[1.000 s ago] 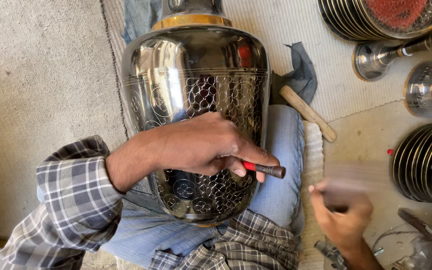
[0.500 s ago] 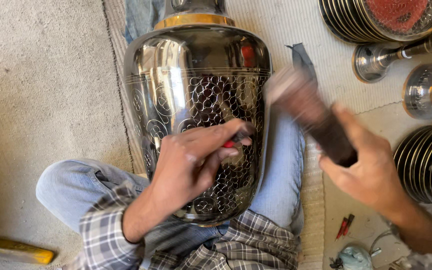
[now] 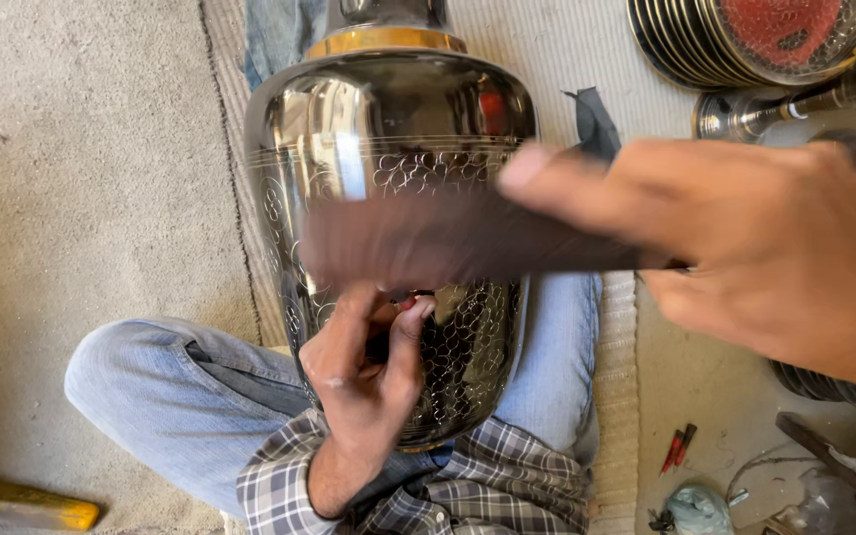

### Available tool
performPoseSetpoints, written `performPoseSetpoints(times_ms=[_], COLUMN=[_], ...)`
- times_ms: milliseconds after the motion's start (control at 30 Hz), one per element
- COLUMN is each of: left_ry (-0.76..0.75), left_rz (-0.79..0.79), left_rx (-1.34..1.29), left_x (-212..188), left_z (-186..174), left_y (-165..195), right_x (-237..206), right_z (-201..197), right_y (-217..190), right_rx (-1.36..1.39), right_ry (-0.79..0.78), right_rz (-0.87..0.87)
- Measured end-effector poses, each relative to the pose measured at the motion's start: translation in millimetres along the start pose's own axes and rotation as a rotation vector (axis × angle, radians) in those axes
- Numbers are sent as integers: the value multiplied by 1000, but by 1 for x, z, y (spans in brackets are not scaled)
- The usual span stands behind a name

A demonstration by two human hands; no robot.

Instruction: The person sits cross-legged on the floor with a large brass vase on their lap and engraves a decorative pattern into its surface. They hold a small punch against the metal with one hand and repeatedly strike it with a wooden mallet held in the other hand, repositioning the punch along the pattern as they work.

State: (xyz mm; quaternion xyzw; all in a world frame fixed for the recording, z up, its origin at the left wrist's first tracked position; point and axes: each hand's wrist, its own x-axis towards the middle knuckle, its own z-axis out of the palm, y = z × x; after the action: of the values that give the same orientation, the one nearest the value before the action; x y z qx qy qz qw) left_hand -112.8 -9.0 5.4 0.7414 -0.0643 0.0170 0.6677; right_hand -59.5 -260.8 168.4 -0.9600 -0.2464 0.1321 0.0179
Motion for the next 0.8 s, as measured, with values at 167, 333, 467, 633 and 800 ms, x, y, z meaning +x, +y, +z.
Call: performPoseSetpoints(times_ms=[167,333,467,633,800], left_ry=[62,119,108,79,115], left_rz=[50,110,-47,42,17], left_rx=[-95,58,-82,-218,-334], left_x=[-8,-10,-15,-15,-1], left_z=[3,4,4,5,-2], left_y=[3,1,1,-6,-13], right_x=[16,29,31,31,8], right_z=[-20,-36,-39,-44,-16], right_y=[-10,-16,-29,-28,-13], right_rx=[107,-140,-230,-136,-91], right_ry=[12,-253,-260,-263,-547], right_rz=[1,-87,-64,12,180])
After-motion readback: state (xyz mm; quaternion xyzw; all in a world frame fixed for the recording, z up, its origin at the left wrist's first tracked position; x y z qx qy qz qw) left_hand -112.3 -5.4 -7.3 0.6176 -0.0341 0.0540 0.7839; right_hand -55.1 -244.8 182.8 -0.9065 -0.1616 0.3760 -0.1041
